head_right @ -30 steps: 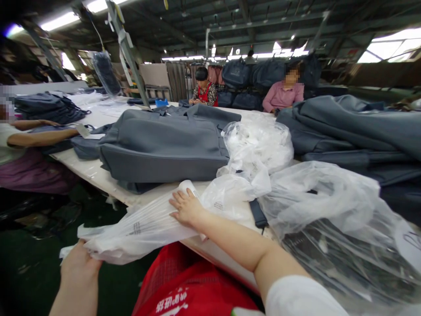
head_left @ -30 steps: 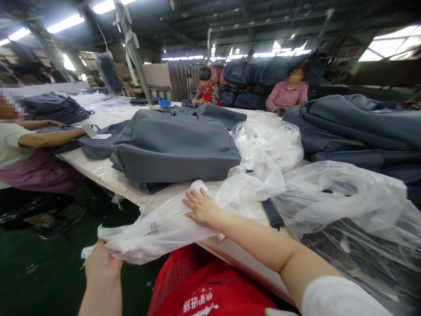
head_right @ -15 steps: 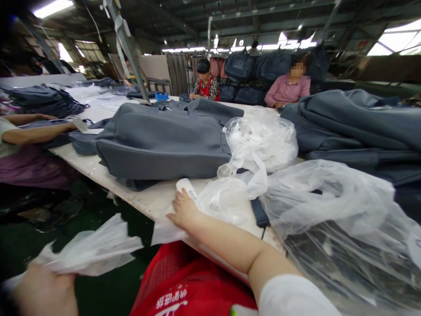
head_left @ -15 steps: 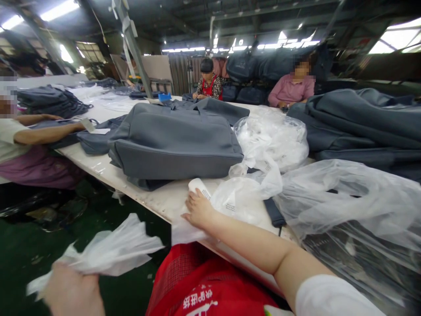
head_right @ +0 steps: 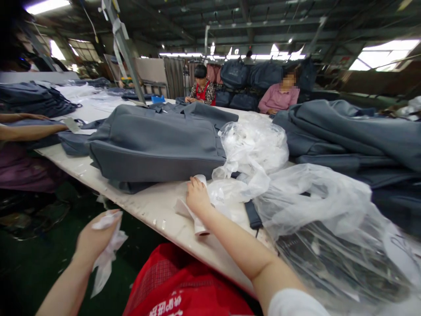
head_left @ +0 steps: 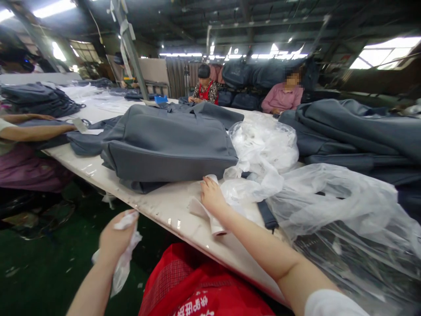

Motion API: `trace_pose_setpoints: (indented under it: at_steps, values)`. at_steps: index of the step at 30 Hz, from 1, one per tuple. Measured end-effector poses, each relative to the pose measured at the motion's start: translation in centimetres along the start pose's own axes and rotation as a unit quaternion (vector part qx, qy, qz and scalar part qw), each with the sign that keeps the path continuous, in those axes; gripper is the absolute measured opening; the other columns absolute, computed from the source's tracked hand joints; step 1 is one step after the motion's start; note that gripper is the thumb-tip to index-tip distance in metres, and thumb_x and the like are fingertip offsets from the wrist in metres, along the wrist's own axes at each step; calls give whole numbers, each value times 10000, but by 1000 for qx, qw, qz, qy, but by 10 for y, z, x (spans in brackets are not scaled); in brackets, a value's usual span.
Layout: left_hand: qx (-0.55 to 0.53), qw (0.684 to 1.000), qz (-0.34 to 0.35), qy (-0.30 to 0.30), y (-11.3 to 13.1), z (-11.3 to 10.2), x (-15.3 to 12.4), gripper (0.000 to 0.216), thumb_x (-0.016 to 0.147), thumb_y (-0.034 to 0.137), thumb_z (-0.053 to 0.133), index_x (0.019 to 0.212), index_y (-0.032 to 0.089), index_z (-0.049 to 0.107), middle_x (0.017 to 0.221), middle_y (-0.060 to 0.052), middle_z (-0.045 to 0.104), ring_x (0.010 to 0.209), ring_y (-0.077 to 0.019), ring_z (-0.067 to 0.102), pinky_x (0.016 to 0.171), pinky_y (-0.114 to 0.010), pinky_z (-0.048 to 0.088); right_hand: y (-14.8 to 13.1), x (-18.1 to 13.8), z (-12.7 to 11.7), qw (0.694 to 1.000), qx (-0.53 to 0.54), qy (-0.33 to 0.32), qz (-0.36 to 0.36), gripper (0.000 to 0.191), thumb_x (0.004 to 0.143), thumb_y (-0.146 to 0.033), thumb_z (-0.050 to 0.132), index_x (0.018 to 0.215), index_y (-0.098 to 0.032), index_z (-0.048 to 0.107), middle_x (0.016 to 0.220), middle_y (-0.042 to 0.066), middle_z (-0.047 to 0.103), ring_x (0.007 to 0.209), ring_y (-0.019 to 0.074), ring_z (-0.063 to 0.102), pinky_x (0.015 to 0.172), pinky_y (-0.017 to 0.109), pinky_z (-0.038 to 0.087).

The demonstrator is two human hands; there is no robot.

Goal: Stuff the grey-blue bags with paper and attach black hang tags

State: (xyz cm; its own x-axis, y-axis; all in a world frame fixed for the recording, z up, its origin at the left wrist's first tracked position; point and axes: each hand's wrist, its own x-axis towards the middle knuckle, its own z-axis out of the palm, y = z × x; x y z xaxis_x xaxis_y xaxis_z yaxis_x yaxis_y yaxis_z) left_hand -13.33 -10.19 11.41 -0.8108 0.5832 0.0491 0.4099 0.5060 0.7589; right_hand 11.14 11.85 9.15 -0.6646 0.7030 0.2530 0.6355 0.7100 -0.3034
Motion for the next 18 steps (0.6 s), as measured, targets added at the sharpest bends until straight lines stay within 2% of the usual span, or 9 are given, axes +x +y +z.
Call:
trace_pose_setpoints:
  at_steps: [2, 3, 6, 9, 11, 14, 16, 18]
  values:
    - [40, 978, 131, -155, 35, 52, 7, 237, 780, 222, 590, 995, 232, 690, 1152, -55, 685, 1186, -278, 563, 1101, -389, 356, 3, -8, -1, 997, 32, 35, 57, 502, 849, -163, 448, 1343, -73, 467, 1484, 201, 361, 1393, 290, 284, 1138, 482, 266]
    - [32, 968, 158, -191, 54, 80, 10, 284, 761, 191, 601, 1026, 244, 688, 1188, -37, 676, 1201, -245, 556, 1099, -323, 350, 5, -14, -1, 994, 43, 44, 89, 555, 841, -188, 472, 1379, -63, 419, 1495, 220, 330, 1402, 310, 271, 1134, 496, 270]
    - [20, 949, 183, -255, 101, 158, 12, 498, 718, 190, 677, 1211, 188, 609, 1320, -98, 598, 1248, -265, 518, 1097, -315, 337, 12, -34, -1, 979, 80, 10, 188, 780, 810, -343, 569, 1448, -7, 273, 1466, 287, 335, 1382, 368, 318, 1096, 503, 321]
    - [11, 936, 166, -311, 119, 207, 7, 523, 756, 233, 688, 1254, 139, 558, 1266, -136, 627, 1171, -259, 577, 1019, -319, 418, 23, -47, -3, 957, 130, -69, 250, 1051, 707, -490, 676, 1485, -9, 159, 1354, 282, 483, 1259, 368, 492, 1021, 450, 406]
    - [8, 930, 150, -336, 119, 224, 1, 384, 849, 271, 614, 1206, 132, 580, 1200, -127, 660, 1111, -229, 610, 979, -333, 453, 32, -48, -7, 952, 143, -96, 254, 1082, 679, -471, 704, 1494, -44, 135, 1318, 249, 537, 1190, 337, 563, 974, 407, 442]
    - [21, 927, 126, -353, 111, 233, -7, 292, 917, 341, 557, 1101, 125, 625, 1135, -118, 674, 1077, -225, 622, 972, -412, 467, 46, -47, -19, 966, 85, -96, 226, 848, 745, -313, 649, 1464, -98, 254, 1269, 202, 594, 1120, 285, 613, 920, 354, 463]
    - [33, 923, 118, -364, 107, 234, -11, 260, 899, 356, 595, 1020, 134, 655, 1083, -100, 689, 1052, -226, 632, 962, -432, 472, 53, -48, -29, 973, 26, -81, 215, 776, 741, -231, 637, 1436, -98, 318, 1258, 212, 595, 1140, 303, 593, 931, 367, 448]
    - [36, 920, 118, -373, 104, 231, -13, 228, 868, 327, 636, 985, 135, 671, 1050, -95, 708, 1025, -221, 647, 935, -391, 486, 57, -49, -42, 976, -10, -68, 207, 789, 706, -208, 668, 1416, -74, 352, 1273, 240, 569, 1185, 348, 547, 965, 407, 419]
